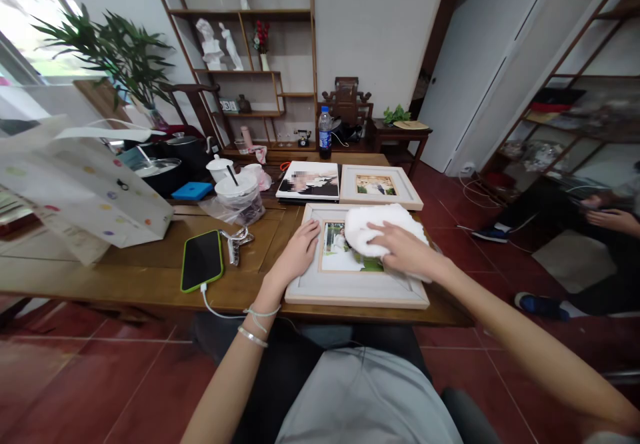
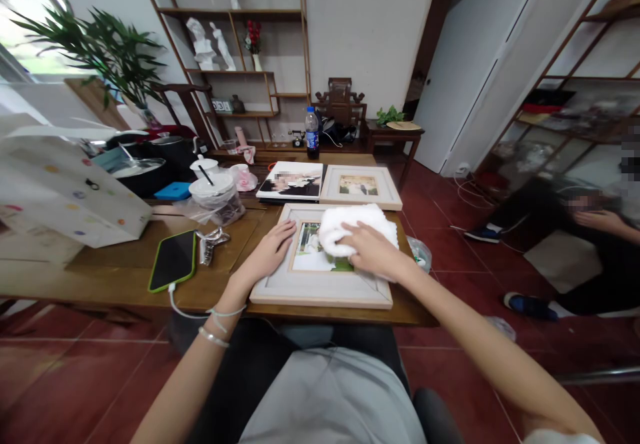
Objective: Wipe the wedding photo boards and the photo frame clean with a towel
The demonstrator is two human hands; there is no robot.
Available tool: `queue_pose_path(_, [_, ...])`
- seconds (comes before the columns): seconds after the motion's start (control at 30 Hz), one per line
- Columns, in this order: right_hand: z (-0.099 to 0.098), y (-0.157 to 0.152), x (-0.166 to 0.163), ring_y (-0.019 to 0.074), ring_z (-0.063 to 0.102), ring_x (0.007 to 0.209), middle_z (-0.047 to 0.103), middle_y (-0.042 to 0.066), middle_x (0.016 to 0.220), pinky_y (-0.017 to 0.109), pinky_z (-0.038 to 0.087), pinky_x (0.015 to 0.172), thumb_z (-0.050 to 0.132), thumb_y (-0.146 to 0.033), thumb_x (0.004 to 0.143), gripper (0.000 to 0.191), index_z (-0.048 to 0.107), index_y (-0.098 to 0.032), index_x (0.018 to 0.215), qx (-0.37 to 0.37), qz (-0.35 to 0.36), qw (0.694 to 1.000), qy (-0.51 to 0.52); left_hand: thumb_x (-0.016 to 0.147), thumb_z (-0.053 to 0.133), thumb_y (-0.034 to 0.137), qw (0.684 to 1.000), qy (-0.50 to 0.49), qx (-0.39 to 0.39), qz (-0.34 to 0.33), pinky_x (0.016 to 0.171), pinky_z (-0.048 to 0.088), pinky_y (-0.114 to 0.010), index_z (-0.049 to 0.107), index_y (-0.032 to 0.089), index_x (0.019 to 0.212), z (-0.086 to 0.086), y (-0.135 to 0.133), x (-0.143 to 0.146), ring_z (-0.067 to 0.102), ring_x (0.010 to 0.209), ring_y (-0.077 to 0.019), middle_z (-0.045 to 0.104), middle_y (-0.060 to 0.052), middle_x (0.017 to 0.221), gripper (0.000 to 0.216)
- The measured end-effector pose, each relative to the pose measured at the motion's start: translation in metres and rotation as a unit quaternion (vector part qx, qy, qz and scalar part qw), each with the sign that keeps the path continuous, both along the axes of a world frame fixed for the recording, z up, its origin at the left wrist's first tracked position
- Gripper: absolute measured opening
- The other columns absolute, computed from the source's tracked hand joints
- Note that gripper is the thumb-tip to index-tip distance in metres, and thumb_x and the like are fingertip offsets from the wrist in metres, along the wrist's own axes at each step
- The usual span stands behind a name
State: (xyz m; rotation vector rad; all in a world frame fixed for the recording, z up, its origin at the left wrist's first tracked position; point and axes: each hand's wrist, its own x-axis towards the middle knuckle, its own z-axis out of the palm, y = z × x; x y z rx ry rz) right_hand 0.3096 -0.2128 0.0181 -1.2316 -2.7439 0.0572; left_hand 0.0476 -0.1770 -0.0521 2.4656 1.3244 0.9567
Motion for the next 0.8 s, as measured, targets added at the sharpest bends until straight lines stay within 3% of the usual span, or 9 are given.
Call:
queue_pose_path(0.13, [-0.002, 0.047, 0.002, 0.0246, 0.035, 0.127, 0.048, 0.013, 0.131, 0.046, 0.023, 0.104, 0.044, -0.007, 0.067, 0.048, 0.060, -0.016, 0.111, 0.060, -0.038, 0.997, -0.012, 0.088, 0.037, 0.017, 1.000, 0.005, -0.003, 0.001, 0.107, 0.031, -0.045, 0.053, 0.008, 0.121, 0.001, 0.000, 0.000, 0.038, 0.128, -0.0234, 0.050, -0.015, 0.130, 0.038])
queue_pose_path(0.27, [-0.009, 0.056, -0.012, 0.0271, 0.027, 0.131, 0.048, 0.015, 0.131, 0.050, 0.021, 0.103, 0.043, -0.004, 0.067, 0.048, 0.059, -0.013, 0.112, 0.075, -0.049, 0.996, -0.030, 0.088, 0.036, 0.017, 1.000, 0.012, -0.008, 0.002, 0.108, 0.030, -0.043, 0.053, 0.005, 0.121, 0.001, 0.000, 0.001, 0.037, 0.128, -0.0237, 0.049, -0.016, 0.131, 0.039])
queue_pose_path(0.43, [-0.004, 0.015, -0.030, 0.0314, 0.031, 0.127, 0.047, 0.017, 0.131, 0.055, 0.024, 0.098, 0.043, -0.003, 0.066, 0.047, 0.060, -0.014, 0.109, 0.024, -0.007, 0.998, -0.060, 0.088, 0.036, 0.018, 1.000, 0.006, -0.005, 0.003, 0.108, 0.030, -0.043, 0.052, 0.006, 0.121, 0.000, 0.000, 0.001, 0.037, 0.129, -0.0229, 0.049, -0.015, 0.131, 0.039])
queue_pose_path(0.53, [0.010, -0.027, -0.034, 0.0287, 0.041, 0.121, 0.057, 0.015, 0.119, 0.050, 0.029, 0.096, 0.041, -0.002, 0.067, 0.044, 0.061, -0.015, 0.104, -0.038, 0.042, 0.996, -0.068, 0.088, 0.036, 0.017, 1.000, -0.004, -0.003, 0.006, 0.108, 0.030, -0.045, 0.053, 0.008, 0.121, 0.000, -0.001, 0.001, 0.038, 0.128, -0.0226, 0.050, -0.014, 0.131, 0.038])
queue_pose_path(0.63, [0.024, -0.066, -0.033, 0.0271, 0.051, 0.110, 0.058, 0.013, 0.118, 0.043, 0.035, 0.093, 0.042, -0.002, 0.066, 0.039, 0.064, -0.017, 0.095, -0.083, 0.060, 0.993, -0.060, 0.087, 0.036, 0.017, 1.000, -0.008, -0.004, 0.008, 0.107, 0.030, -0.045, 0.053, 0.009, 0.120, 0.000, -0.001, 0.001, 0.038, 0.128, -0.0225, 0.050, -0.013, 0.131, 0.038])
queue_pose_path(0.8, [0.028, -0.092, -0.029, 0.0245, 0.044, 0.119, 0.055, 0.009, 0.123, 0.037, 0.035, 0.095, 0.043, -0.002, 0.062, 0.043, 0.063, -0.020, 0.095, -0.111, 0.067, 0.991, -0.021, 0.087, 0.036, 0.017, 1.000, 0.004, -0.006, 0.010, 0.108, 0.030, -0.043, 0.053, 0.007, 0.121, 0.002, -0.002, 0.001, 0.038, 0.128, -0.0226, 0.049, -0.014, 0.131, 0.039])
